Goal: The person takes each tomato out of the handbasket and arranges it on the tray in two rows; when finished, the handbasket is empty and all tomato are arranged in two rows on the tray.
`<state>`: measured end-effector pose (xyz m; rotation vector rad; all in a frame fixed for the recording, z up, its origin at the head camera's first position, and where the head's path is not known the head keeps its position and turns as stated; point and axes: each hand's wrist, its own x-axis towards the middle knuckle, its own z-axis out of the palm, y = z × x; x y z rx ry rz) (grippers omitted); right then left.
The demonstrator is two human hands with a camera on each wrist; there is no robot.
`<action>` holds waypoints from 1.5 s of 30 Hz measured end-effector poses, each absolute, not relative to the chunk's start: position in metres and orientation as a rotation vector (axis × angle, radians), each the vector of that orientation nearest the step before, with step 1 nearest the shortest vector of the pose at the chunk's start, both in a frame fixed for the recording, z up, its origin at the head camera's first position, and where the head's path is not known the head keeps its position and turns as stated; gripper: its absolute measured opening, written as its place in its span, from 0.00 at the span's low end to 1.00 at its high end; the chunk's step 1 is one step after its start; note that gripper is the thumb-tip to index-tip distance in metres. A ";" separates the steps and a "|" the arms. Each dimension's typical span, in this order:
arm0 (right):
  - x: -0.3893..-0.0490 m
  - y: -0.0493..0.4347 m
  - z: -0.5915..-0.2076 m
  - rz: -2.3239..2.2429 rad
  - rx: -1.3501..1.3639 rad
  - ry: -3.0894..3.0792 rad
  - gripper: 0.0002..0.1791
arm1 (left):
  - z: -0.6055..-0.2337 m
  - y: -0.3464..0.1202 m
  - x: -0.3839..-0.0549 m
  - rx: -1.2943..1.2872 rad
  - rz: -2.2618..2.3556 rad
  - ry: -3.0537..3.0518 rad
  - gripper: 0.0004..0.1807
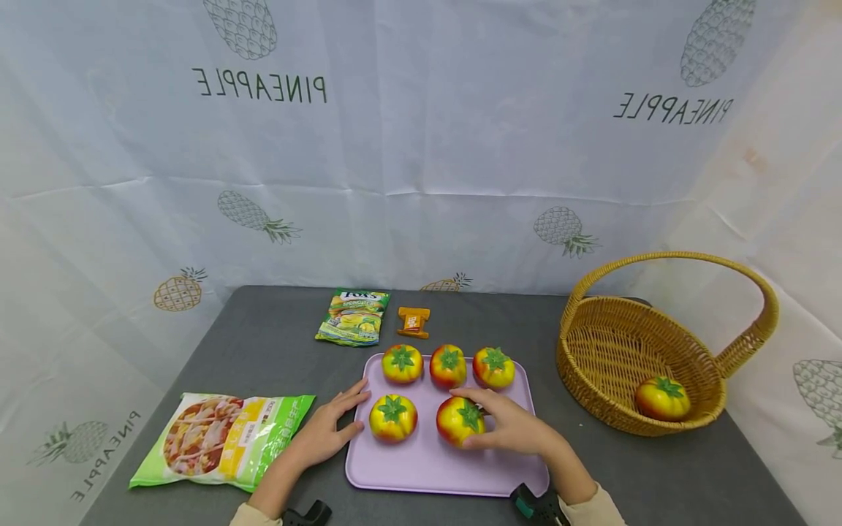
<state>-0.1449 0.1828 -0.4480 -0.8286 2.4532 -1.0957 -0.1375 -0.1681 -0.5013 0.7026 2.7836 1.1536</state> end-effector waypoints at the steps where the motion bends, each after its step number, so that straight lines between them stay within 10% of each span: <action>1: -0.144 0.180 -0.449 -1.085 -0.833 2.458 0.40 | -0.501 -0.168 -0.137 0.701 1.155 2.783 0.26; 45: -0.140 0.166 -0.462 -0.983 -0.879 2.530 0.40 | -0.502 -0.168 -0.137 0.718 1.148 2.817 0.25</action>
